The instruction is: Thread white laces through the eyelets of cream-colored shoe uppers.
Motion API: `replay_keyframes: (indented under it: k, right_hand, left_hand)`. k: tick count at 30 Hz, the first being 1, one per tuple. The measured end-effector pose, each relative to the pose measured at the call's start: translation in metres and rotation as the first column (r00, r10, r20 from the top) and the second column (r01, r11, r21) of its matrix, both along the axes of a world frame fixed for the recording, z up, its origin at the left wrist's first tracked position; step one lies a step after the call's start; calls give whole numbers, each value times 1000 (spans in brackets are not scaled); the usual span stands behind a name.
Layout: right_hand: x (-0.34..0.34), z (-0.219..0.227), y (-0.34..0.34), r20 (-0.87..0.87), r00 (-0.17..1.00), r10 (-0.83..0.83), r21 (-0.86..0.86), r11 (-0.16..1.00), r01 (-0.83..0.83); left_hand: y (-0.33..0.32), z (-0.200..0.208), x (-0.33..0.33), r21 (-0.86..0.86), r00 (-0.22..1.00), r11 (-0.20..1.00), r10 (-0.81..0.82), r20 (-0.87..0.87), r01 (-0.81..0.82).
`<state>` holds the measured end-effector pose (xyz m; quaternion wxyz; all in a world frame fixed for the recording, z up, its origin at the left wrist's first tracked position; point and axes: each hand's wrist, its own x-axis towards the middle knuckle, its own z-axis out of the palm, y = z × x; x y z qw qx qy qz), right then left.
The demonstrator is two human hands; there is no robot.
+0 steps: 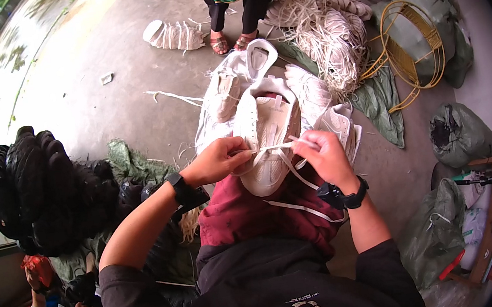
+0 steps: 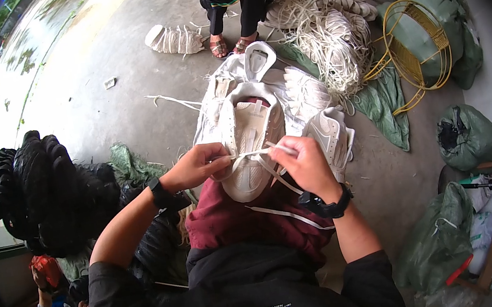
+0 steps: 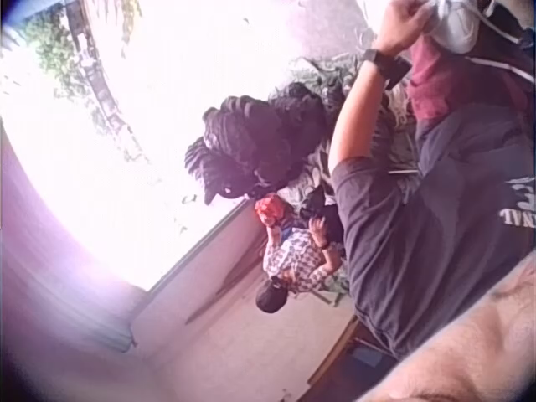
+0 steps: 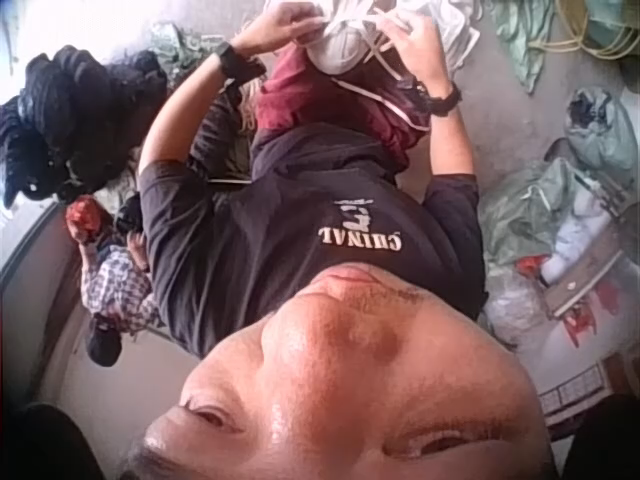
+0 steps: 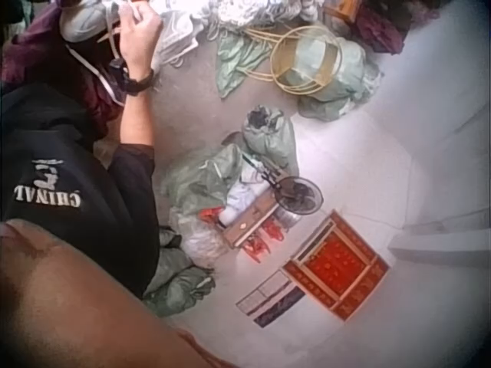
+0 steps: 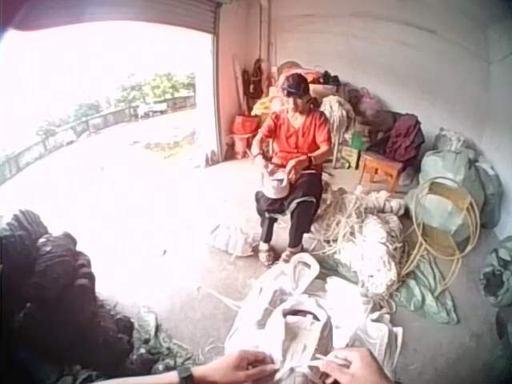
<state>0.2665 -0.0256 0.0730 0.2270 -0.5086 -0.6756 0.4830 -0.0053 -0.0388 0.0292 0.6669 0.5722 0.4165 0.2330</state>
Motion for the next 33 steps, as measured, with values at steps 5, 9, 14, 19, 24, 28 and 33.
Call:
replay_keyframes:
  k: [5, 9, 14, 19, 24, 28, 33]
  right_hand:
    - [28, 5, 16, -434, 840, -324, -95, 944, 315]
    - [60, 0, 32, -643, 559, -524, -306, 844, 440]
    - [73, -11, 36, -750, 388, -535, -384, 831, 403]
    - [70, -15, 36, -776, 380, -504, -426, 862, 274]
    - [62, -3, 33, -808, 431, -401, -372, 915, 153]
    - [54, 0, 28, -836, 432, -338, -351, 935, 52]
    - [47, 3, 23, -856, 425, -294, -339, 940, -31]
  left_hand:
    - [-1, -4, -1, 67, 999, 998, 17, -42, -14]
    - [-1, -5, 0, -47, 997, 999, 24, 70, -21]
    - [0, 6, 3, -53, 999, 998, 28, 42, -26]
    - [-4, 6, 12, 35, 994, 998, 53, -94, -50]
    - [-3, 8, 15, 129, 986, 990, 68, -153, -48]
    - [-4, 8, 18, 129, 978, 988, 103, -182, -80]
    - [-6, 18, 25, 417, 913, 908, 198, -356, -34]
